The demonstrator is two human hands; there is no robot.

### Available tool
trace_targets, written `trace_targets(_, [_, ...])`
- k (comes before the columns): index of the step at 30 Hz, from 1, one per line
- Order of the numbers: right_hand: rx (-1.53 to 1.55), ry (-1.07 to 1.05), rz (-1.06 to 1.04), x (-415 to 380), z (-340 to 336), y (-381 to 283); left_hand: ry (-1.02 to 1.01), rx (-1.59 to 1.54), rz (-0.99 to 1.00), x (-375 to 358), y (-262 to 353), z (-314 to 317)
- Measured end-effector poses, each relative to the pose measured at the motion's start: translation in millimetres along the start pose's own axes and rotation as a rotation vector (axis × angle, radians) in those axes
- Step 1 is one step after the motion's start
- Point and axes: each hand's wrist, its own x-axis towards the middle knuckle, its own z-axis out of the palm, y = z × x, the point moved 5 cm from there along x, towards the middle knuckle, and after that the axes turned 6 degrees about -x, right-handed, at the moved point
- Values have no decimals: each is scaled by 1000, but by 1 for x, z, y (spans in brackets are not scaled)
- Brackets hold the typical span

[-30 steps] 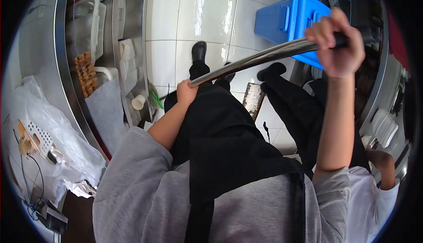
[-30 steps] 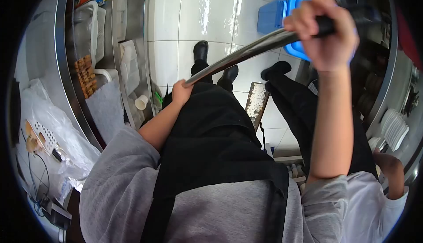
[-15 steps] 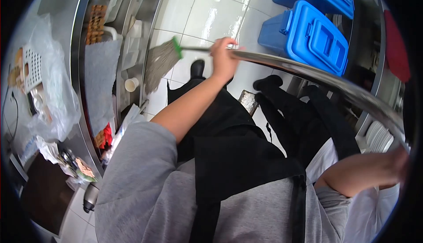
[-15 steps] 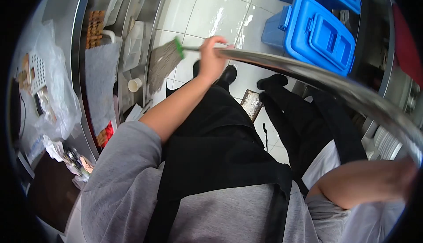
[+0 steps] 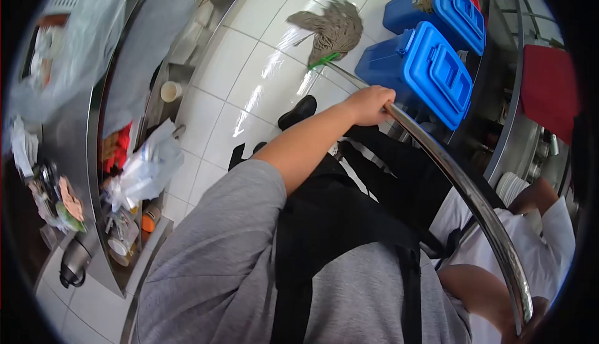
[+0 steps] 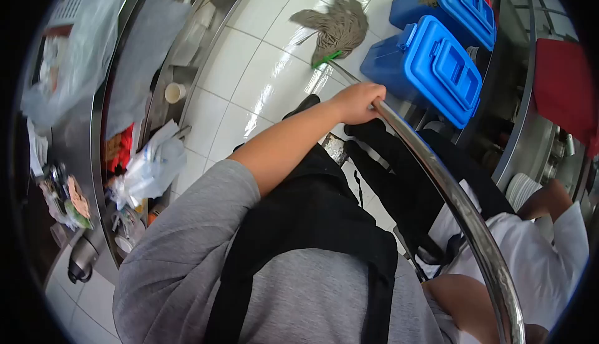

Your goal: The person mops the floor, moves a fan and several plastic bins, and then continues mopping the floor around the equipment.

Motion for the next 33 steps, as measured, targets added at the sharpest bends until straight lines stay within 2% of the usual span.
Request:
trace_targets(1, [7, -15, -6, -9, 12, -12, 5, 9, -30, -17, 5, -10])
trace_targets(3, [-213, 147, -25, -26, 32, -33, 65, 48, -26, -53, 3, -31])
trace_targets(4, [-227, 236, -52, -36, 43, -40, 125, 74, -5, -73, 4, -42])
trace_targets(6, [-224, 275, -67, -43, 75, -51, 201, 104, 17, -117, 15, -59])
trace_targets(7, [-232, 332, -78, -50, 85, -60, 237, 146, -37, -139, 20, -68])
trace_targets(8, [61, 550, -118, -89, 32, -84, 272, 186, -92, -162, 24, -76])
trace_targets(9, [66, 544, -124, -87, 43, -93, 280, 189, -88, -184, 31, -82])
trace_targets(11, [-183, 684, 59, -69, 67, -99, 330, 200, -189, -230, 42, -91])
trace_targets(12, [-171, 700, 55, -62, 81, -96, 344, 201, -188, -253, 47, -93])
trace_targets(14, [3, 580, 127, -50, 88, -88, 302, 217, -333, -297, 50, -92])
trace_targets(16, [83, 503, 191, -37, 95, -71, 299, 234, -389, -337, 59, -92])
trace_targets(18, [171, 490, 318, -30, 106, -45, 273, 228, -481, -376, 65, -91])
trace_targets(20, [366, 366, 423, -36, 116, -2, 261, 221, -570, -417, 56, -90])
trace_targets(21, [246, 422, 416, -42, 137, 19, 252, 235, -622, -436, 48, -88])
trace_targets(23, [295, 398, 503, -45, 166, 57, 236, 217, -693, -460, 55, -92])
trace_targets(26, [332, 443, 608, -47, 137, 92, 169, 196, -795, -451, 70, -98])
trace_targets(28, [383, 540, 665, -43, 93, 102, 122, 198, -829, -425, 85, -103])
trace_targets(29, [454, 474, 687, -43, 58, 107, 105, 183, -777, -403, 93, -106])
trace_targets(33, [408, 624, 663, -31, -60, 90, -7, 164, -623, -314, 87, -95])
